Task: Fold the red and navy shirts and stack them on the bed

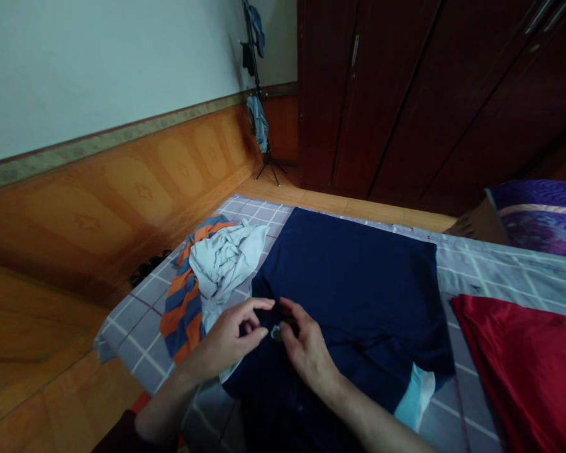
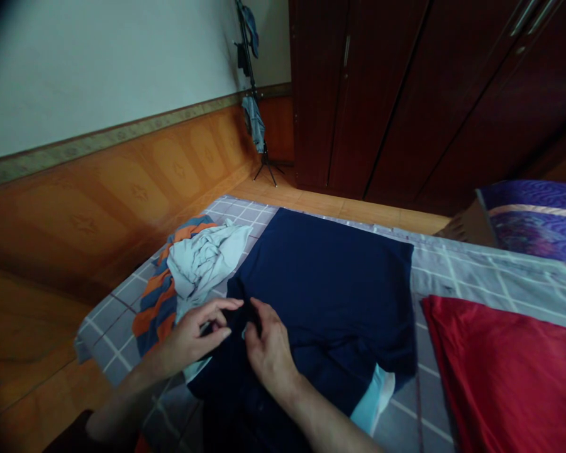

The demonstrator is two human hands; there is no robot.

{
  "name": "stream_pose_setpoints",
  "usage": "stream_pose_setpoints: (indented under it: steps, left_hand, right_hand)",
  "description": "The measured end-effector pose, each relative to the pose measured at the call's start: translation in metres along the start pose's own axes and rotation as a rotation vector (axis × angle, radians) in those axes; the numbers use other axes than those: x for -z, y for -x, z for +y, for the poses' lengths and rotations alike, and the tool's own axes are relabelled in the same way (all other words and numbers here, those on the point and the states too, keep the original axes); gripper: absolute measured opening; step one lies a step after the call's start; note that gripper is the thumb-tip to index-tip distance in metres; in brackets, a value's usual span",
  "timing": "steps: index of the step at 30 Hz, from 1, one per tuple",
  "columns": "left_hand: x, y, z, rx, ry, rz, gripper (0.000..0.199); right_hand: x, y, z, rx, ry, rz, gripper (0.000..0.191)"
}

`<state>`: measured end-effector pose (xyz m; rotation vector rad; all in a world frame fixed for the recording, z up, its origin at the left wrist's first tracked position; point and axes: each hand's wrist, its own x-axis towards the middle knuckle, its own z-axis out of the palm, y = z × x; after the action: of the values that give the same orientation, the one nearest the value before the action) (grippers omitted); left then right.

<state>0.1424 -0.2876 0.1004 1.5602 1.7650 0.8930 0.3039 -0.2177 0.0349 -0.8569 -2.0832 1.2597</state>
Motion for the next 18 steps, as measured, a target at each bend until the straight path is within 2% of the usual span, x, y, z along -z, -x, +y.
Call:
stream_pose_setpoints:
  steps: [1,3,5,9,10,13,14,18]
  left_hand:
    - [-0.005,0.004,0.001,-0.011,-0.028,-0.063,0.034]
    - [-0.008,0.013,-0.003,-0.024,-0.121,-0.106,0.042]
    - [-0.005,0.022,-0.012,-0.036,-0.262,-0.092,0.044]
    - [0.006,0.039,-0.031,-0.024,-0.540,-0.075,0.055]
    - [0.008,0.041,-0.034,-0.017,-0.578,-0.074,0.051]
    - [0.008,0.046,-0.039,-0.013,-0.609,-0.075,0.019]
    - [0.007,0.046,-0.038,-0.007,-0.596,-0.057,0.014]
    - [-0.001,0.043,-0.029,0.083,-0.462,0.027,0.014]
  right_hand:
    - [0.002,-0.003,0.003,-0.069,-0.068,0.081,0.046]
    - [0.006,-0.007,0.007,-0.140,-0.140,0.153,0.046]
    - [0.009,-0.008,0.007,-0.122,-0.116,0.139,0.044]
    - [0.009,-0.005,-0.001,0.037,0.121,0.023,0.034]
    - [0.008,-0.004,-0.004,0.066,0.173,0.001,0.034]
    - [0.006,0.001,-0.012,0.105,0.275,-0.084,0.041]
    - [0.006,0.003,-0.014,0.115,0.305,-0.123,0.045]
    - [0.005,0.009,-0.019,0.212,0.455,-0.230,0.055]
